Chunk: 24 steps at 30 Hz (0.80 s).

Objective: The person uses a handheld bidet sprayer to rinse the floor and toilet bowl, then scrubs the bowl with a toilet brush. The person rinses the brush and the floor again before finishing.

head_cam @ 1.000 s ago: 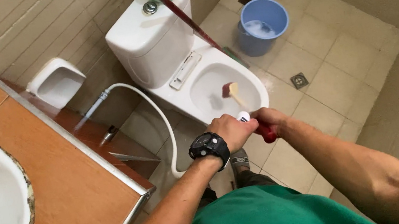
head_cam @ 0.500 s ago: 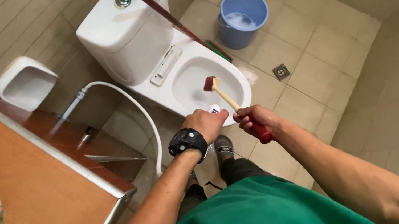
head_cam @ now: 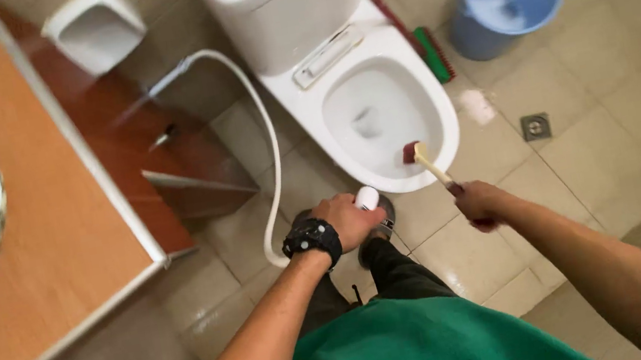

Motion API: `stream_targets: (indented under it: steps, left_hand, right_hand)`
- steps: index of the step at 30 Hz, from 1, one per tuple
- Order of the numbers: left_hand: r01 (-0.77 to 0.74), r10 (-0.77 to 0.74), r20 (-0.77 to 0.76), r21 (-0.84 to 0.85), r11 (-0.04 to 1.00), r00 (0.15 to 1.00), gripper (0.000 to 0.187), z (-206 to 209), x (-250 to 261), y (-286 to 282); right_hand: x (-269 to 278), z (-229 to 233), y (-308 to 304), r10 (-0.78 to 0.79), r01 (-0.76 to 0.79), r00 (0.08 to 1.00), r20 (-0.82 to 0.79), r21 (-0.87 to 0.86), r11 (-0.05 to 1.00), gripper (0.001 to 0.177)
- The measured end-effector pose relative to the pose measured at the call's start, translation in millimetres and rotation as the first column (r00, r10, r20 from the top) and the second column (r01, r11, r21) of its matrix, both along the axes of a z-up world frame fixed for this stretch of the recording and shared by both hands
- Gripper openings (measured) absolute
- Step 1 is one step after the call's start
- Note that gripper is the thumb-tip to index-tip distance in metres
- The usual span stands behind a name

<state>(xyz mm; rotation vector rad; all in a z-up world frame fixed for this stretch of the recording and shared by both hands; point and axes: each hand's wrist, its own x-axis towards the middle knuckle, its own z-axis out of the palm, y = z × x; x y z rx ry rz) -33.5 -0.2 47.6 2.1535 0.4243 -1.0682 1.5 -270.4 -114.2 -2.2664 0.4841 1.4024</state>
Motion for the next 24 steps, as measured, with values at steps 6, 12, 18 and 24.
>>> stream_targets:
  steps: [6, 12, 18, 24]
  left_hand:
    - [0.001, -0.004, -0.056, -0.049, 0.999, 0.998, 0.077, 1, 11, -24]
    - [-0.082, 0.082, -0.006, -0.082, 0.993, 0.997, 0.074, -34, 29, -53]
    - [-0.130, 0.130, -0.022, -0.040, 0.991, 0.991, 0.072, -9, 36, -45]
    - [-0.190, 0.190, 0.010, 0.026, 0.981, 0.982, 0.060, -8, 41, -35]
  right_hand:
    - [18, 29, 34, 0.543, -0.527, 0.840, 0.015, -0.215, 0.822, 0.044]
    - [94, -235, 20, 0.959, -0.934, 0.266, 0.094, -0.222, 0.281, 0.029]
    - [202, -238, 21, -0.550, 0.601, 0.799, -0.242, 0.332, 0.727, 0.020]
    - [116, -231, 2, -0.628, 0.670, 0.742, -0.235, 0.285, 0.685, 0.029]
